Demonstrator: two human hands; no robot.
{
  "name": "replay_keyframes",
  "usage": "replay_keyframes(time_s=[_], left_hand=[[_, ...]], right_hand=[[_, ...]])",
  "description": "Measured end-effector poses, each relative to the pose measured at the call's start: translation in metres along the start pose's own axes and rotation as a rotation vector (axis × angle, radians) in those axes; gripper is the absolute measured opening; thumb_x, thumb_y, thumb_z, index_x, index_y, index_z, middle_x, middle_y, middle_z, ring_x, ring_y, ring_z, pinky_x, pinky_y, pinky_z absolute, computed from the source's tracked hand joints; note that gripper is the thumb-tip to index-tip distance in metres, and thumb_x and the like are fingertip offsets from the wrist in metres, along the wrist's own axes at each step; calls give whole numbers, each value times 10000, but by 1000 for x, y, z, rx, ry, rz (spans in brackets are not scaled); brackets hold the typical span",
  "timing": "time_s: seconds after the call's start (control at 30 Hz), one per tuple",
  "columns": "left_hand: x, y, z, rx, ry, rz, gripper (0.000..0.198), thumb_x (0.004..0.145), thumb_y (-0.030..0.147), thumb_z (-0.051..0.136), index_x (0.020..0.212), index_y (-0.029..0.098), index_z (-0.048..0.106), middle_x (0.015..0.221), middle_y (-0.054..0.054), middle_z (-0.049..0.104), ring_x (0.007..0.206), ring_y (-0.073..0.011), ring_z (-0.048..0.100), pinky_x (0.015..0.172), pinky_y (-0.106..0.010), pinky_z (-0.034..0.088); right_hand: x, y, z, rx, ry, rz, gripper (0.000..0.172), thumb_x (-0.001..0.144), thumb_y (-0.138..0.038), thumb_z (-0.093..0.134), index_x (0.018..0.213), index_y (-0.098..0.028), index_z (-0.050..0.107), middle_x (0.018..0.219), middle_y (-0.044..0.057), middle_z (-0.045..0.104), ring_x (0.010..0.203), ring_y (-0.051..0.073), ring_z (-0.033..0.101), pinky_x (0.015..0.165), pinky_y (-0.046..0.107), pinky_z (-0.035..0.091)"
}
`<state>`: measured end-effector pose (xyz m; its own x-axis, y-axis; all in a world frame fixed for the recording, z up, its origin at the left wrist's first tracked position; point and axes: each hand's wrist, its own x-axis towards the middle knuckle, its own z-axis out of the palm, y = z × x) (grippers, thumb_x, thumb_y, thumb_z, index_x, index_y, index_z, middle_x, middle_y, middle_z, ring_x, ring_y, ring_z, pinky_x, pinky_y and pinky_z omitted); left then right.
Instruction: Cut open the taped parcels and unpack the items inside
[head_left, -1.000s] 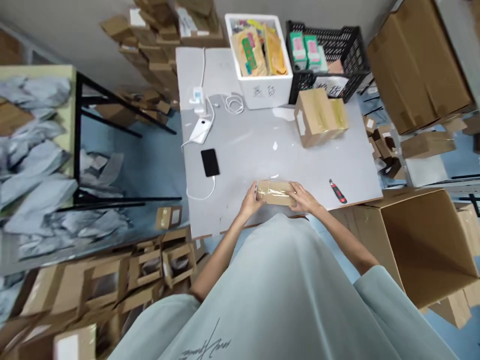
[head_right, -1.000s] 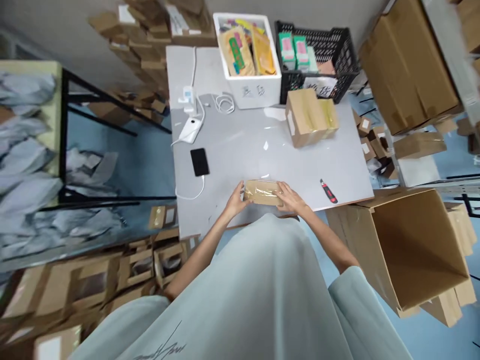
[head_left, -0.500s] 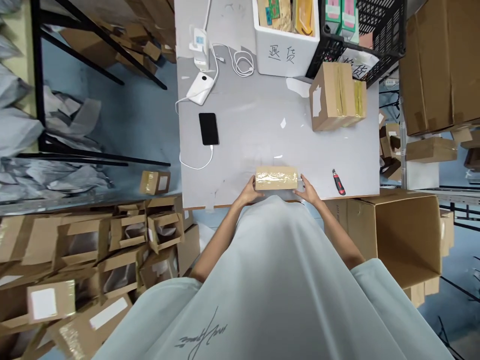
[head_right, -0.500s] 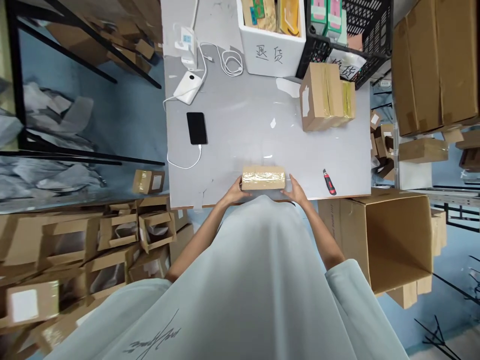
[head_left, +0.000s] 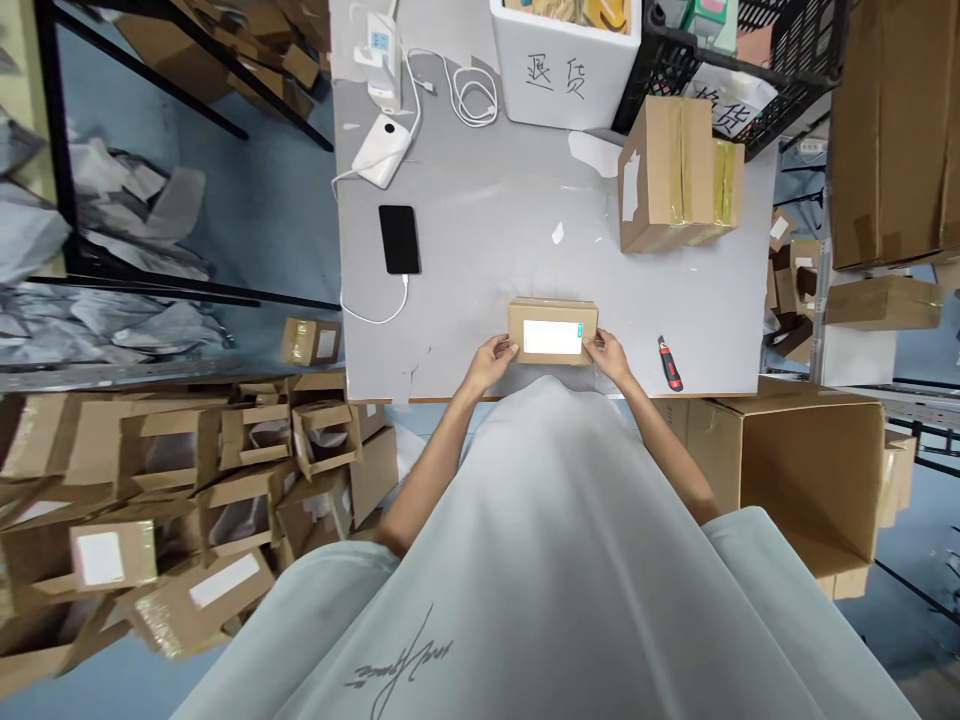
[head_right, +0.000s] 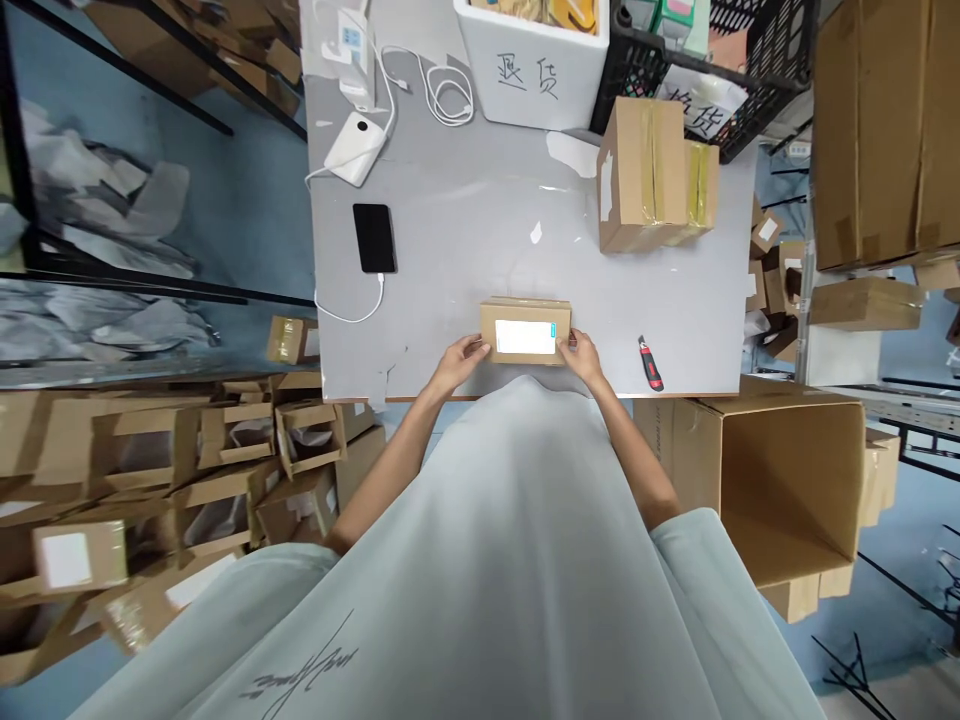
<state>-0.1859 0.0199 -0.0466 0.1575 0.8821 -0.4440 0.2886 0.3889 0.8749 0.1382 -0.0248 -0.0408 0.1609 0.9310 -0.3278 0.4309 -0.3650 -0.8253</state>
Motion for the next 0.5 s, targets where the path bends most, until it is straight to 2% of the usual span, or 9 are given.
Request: replay_keyframes(time_s=[0.07, 0.17, 0.27, 0.37, 0.43, 0.5], left_hand=[[2, 5, 10, -20, 2, -26, 551, 965, 455, 793, 1394, 114, 731, 1433, -198, 794, 1402, -352, 732, 1273, -523, 544], [2, 8, 20, -49, 18, -54, 574, 965, 456, 793, 1408, 98, 725, 1498, -218, 758, 1414, -348, 723, 1282, -498, 534], [0, 9, 25, -62, 44, -85, 632, 971, 441, 789, 1487, 91, 678, 1581, -240, 704, 1439, -347, 705, 1280, -502, 534], [-4, 7, 26, -63, 46, -120, 660, 963, 400, 793, 1539, 114, 646, 1655, -231, 654, 1432, -340, 708, 1282, -517, 533], [-5, 6, 27, -59, 35, -136, 699, 924, 372, 828, 1550, 123, 643, 1692, -224, 621, 1420, -341, 715, 1276, -512, 539], [-6, 5, 27, -49, 29, -147, 740, 884, 333, 851, 1557, 110, 637, 1717, -235, 590, 1420, -350, 713, 1270, -508, 544]], right_hand=[[10, 3, -4, 14, -38, 19, 737, 976, -801, 693, 1371, -186, 784, 1382, 194, 823, 1238, 377, 803, 1183, 572, 617], [15, 11, -6, 80, -66, 18, 786, 987, -831, 660, 1434, -192, 763, 1459, 187, 805, 1312, 369, 786, 1196, 553, 608], [8, 20, -7, 124, -62, 69, 902, 961, -871, 669, 1523, -167, 720, 1590, 219, 726, 1387, 373, 757, 1236, 555, 580], [-3, 29, -9, 131, -86, 119, 1057, 872, -854, 785, 1627, -127, 644, 1700, 250, 623, 1445, 393, 725, 1224, 545, 598], [-8, 33, -10, 144, -109, 123, 1123, 817, -814, 861, 1677, -140, 602, 1733, 235, 593, 1458, 400, 716, 1181, 538, 635], [-11, 33, -10, 154, -114, 109, 1108, 804, -784, 891, 1685, -174, 608, 1740, 203, 595, 1446, 395, 723, 1156, 535, 656]])
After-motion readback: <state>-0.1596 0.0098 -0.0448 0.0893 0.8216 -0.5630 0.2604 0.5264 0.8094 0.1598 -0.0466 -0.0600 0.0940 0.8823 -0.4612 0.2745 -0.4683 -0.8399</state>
